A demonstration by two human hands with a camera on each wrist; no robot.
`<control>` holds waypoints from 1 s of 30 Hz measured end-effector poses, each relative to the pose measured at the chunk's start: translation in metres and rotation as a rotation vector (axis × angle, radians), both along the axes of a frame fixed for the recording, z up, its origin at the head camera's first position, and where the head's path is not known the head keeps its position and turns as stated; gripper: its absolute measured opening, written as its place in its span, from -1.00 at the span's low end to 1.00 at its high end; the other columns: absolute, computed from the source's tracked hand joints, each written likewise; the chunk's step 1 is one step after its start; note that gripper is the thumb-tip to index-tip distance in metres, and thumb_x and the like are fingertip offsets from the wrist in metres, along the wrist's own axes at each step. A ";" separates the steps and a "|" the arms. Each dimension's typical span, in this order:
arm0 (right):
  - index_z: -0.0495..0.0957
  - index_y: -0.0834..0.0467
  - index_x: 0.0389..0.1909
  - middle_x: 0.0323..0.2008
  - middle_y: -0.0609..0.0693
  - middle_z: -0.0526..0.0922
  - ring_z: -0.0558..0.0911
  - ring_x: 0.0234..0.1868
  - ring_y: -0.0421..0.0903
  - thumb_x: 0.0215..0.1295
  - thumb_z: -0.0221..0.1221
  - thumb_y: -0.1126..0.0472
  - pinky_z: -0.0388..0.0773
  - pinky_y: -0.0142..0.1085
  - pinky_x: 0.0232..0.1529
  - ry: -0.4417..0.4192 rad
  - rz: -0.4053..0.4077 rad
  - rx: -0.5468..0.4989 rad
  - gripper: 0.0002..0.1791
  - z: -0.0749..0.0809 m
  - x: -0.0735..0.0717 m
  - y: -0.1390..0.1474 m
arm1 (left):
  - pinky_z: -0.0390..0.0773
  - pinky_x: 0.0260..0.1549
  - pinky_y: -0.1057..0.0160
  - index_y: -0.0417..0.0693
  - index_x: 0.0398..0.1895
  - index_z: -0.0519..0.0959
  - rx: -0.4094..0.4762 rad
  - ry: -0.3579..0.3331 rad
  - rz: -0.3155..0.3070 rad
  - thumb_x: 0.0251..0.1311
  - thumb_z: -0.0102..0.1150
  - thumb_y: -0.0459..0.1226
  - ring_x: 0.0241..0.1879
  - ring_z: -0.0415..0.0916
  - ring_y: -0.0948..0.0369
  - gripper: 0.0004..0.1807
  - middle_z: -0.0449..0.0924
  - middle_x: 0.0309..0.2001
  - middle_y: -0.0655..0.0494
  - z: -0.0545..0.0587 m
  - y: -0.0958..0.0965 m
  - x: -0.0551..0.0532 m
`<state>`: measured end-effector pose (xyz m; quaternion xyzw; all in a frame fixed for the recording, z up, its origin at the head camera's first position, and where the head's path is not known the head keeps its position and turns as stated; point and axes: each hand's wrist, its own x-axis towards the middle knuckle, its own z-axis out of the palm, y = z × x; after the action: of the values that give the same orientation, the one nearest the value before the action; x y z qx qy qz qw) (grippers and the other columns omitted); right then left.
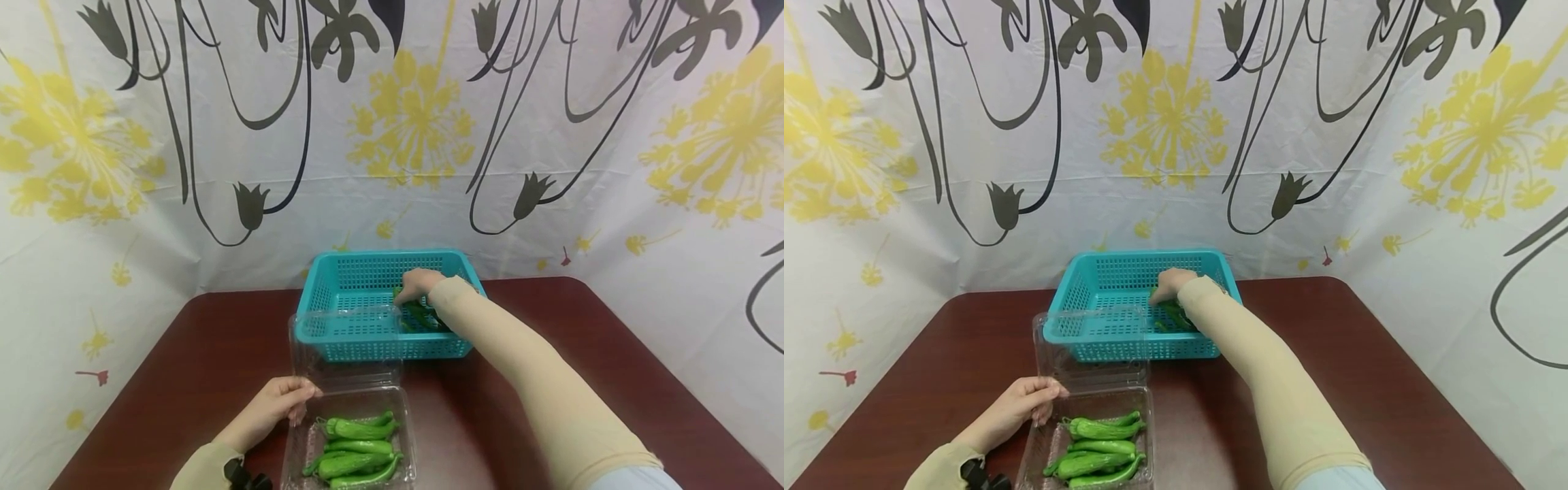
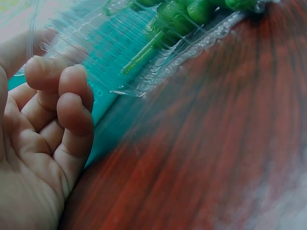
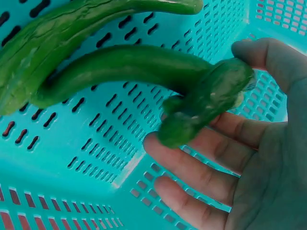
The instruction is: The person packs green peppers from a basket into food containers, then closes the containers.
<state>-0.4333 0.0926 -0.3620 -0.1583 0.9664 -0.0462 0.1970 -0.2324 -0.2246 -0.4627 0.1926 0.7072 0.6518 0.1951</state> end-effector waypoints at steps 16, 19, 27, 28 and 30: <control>0.30 0.26 0.29 0.20 0.23 0.39 0.65 -0.50 0.01 0.24 0.21 -0.16 0.60 -0.18 -0.54 -0.036 -0.072 -0.121 -0.23 -0.001 -0.002 0.009 | 0.48 -0.54 0.34 -0.25 -0.13 0.63 0.008 0.002 -0.006 0.45 -0.02 -0.22 -0.63 0.36 0.36 -0.71 0.36 -0.68 0.27 0.002 0.001 -0.001; 0.39 0.22 0.13 0.03 0.17 0.46 0.60 -0.45 -0.03 0.26 0.19 -0.18 0.57 -0.19 -0.52 -0.024 -0.059 -0.097 -0.36 0.000 0.000 0.011 | 0.48 -0.54 0.34 -0.25 -0.13 0.63 0.003 0.001 -0.002 0.44 -0.01 -0.22 -0.63 0.35 0.36 -0.71 0.35 -0.68 0.28 0.003 0.002 -0.001; 0.44 0.13 -0.19 -0.24 0.07 0.45 0.52 -0.38 -0.04 0.27 0.18 -0.20 0.48 -0.18 -0.40 0.021 -0.031 -0.062 -0.54 0.004 0.006 0.014 | 0.48 -0.53 0.34 -0.32 -0.12 0.61 -0.014 -0.001 0.006 0.44 -0.01 -0.22 -0.63 0.36 0.35 -0.69 0.36 -0.67 0.27 0.001 0.001 0.000; 0.43 0.13 -0.22 -0.26 0.06 0.45 0.51 -0.38 -0.05 0.27 0.17 -0.20 0.47 -0.18 -0.39 0.025 -0.025 -0.058 -0.55 0.004 0.007 0.014 | 0.48 -0.52 0.33 -0.33 -0.12 0.61 -0.017 -0.001 0.008 0.44 0.00 -0.21 -0.63 0.36 0.35 -0.68 0.36 -0.68 0.26 0.001 0.001 0.000; 0.43 0.11 -0.27 -0.30 0.04 0.44 0.48 -0.38 -0.06 0.28 0.16 -0.20 0.42 -0.19 -0.35 0.039 -0.009 -0.050 -0.57 0.004 0.008 0.014 | 0.49 -0.52 0.32 -0.34 -0.12 0.60 -0.023 0.000 0.011 0.43 0.01 -0.21 -0.63 0.36 0.35 -0.67 0.36 -0.68 0.27 0.001 0.002 0.000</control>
<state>-0.4257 0.1062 -0.3576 -0.1597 0.9693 -0.0680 0.1741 -0.2321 -0.2229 -0.4618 0.1863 0.7156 0.6448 0.1935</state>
